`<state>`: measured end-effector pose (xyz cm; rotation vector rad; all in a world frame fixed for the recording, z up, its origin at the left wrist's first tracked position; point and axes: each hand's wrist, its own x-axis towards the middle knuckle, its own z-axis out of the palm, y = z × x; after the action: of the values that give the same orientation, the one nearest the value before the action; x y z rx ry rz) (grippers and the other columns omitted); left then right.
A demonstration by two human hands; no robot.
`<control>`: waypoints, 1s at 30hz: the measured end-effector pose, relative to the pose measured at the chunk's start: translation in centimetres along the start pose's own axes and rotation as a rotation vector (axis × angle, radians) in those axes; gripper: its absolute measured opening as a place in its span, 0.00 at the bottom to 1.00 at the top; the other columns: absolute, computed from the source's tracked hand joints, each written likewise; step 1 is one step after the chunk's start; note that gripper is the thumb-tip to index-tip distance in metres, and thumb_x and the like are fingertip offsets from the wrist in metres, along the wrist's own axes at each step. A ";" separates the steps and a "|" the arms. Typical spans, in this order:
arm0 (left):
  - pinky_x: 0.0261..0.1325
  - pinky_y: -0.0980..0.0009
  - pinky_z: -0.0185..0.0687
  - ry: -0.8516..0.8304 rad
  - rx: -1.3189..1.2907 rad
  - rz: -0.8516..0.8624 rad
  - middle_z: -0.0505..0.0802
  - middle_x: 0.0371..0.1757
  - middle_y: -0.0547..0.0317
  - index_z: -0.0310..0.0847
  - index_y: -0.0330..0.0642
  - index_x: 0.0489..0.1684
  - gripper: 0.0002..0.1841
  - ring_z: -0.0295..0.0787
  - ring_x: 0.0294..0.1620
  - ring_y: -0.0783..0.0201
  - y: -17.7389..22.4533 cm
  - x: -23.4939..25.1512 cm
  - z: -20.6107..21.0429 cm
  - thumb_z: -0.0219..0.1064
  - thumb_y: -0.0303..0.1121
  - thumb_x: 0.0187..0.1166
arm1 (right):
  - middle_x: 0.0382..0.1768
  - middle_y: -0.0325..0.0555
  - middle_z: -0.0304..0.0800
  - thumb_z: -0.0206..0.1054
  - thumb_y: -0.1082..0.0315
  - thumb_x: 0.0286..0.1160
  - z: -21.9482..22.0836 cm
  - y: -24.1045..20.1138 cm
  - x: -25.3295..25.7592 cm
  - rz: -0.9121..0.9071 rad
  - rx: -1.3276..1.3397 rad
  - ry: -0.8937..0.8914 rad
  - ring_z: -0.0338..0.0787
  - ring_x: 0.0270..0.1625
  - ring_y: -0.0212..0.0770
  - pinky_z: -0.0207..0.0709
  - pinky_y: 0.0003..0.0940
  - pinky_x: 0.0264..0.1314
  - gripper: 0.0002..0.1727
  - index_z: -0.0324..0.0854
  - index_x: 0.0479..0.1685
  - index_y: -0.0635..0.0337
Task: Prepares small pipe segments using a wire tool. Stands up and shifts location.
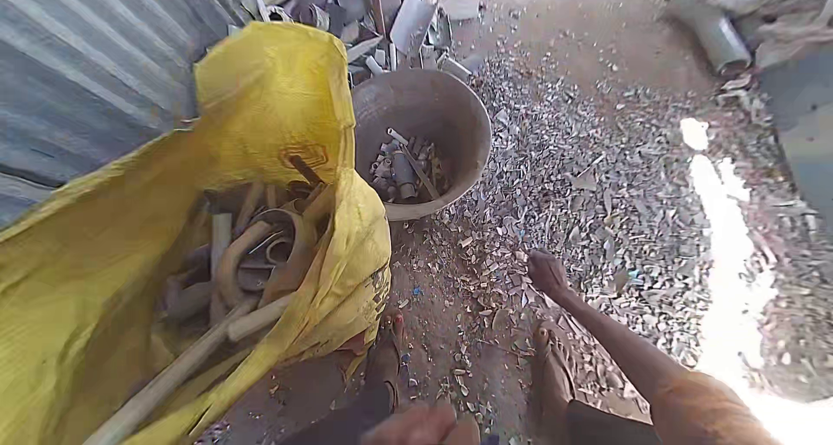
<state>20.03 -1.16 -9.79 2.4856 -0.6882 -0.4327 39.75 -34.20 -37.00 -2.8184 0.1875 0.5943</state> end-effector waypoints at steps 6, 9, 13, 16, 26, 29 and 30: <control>0.37 0.45 0.88 0.013 0.004 0.044 0.93 0.38 0.48 0.89 0.39 0.43 0.21 0.94 0.37 0.47 -0.3 0.8 1.1 0.59 0.48 0.88 | 0.67 0.74 0.81 0.62 0.69 0.81 -9.3 6.2 -7.0 0.182 0.075 0.022 0.82 0.72 0.71 0.72 0.67 0.71 0.26 0.69 0.77 0.70; 0.51 0.43 0.84 -0.134 0.023 -0.038 0.93 0.47 0.44 0.87 0.37 0.51 0.23 0.92 0.48 0.44 0.0 1.6 0.5 0.55 0.49 0.91 | 0.56 0.72 0.87 0.62 0.69 0.80 -10.4 4.3 -12.5 0.061 0.103 0.000 0.87 0.62 0.70 0.76 0.68 0.65 0.18 0.78 0.64 0.70; 0.58 0.43 0.82 -0.193 0.058 -0.102 0.92 0.53 0.43 0.86 0.38 0.56 0.22 0.91 0.55 0.44 0.7 1.9 0.3 0.53 0.48 0.92 | 0.50 0.65 0.91 0.56 0.70 0.84 -10.6 -2.3 -23.1 -0.285 0.004 -0.121 0.91 0.54 0.68 0.80 0.68 0.56 0.18 0.79 0.69 0.63; 0.62 0.43 0.82 -0.106 0.024 -0.116 0.91 0.59 0.45 0.85 0.40 0.63 0.22 0.90 0.57 0.46 1.0 2.1 0.6 0.54 0.48 0.92 | 0.47 0.60 0.92 0.62 0.75 0.77 -8.6 -5.9 -28.3 -0.685 0.023 0.101 0.94 0.44 0.63 0.85 0.62 0.44 0.14 0.84 0.58 0.64; 0.41 0.83 0.83 0.152 -0.735 0.028 0.89 0.31 0.78 0.82 0.45 0.52 0.20 0.84 0.31 0.85 1.7 2.5 4.1 0.42 0.42 0.95 | 0.41 0.57 0.93 0.58 0.73 0.81 -11.5 -10.7 -30.1 -1.160 0.678 0.670 0.93 0.43 0.42 0.87 0.31 0.48 0.10 0.83 0.47 0.70; 0.20 0.82 0.71 0.038 -0.822 -0.125 0.79 0.19 0.75 0.80 0.48 0.43 0.22 0.71 0.14 0.79 2.0 2.6 4.8 0.39 0.45 0.95 | 0.35 0.47 0.91 0.60 0.74 0.79 -13.7 -8.7 -27.4 -0.848 0.907 0.651 0.85 0.30 0.28 0.80 0.26 0.34 0.11 0.84 0.48 0.73; 0.20 0.83 0.68 0.049 -0.801 -0.156 0.78 0.19 0.76 0.81 0.49 0.41 0.22 0.68 0.14 0.79 1.9 2.7 4.8 0.40 0.46 0.95 | 0.32 0.42 0.89 0.60 0.74 0.78 -14.5 -8.0 -26.7 -0.727 0.995 0.649 0.80 0.23 0.26 0.77 0.25 0.27 0.10 0.84 0.49 0.69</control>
<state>19.44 -5.98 -13.07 1.7784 -0.2213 -0.5671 22.45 -28.54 -11.43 -1.7859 -0.3339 -0.4767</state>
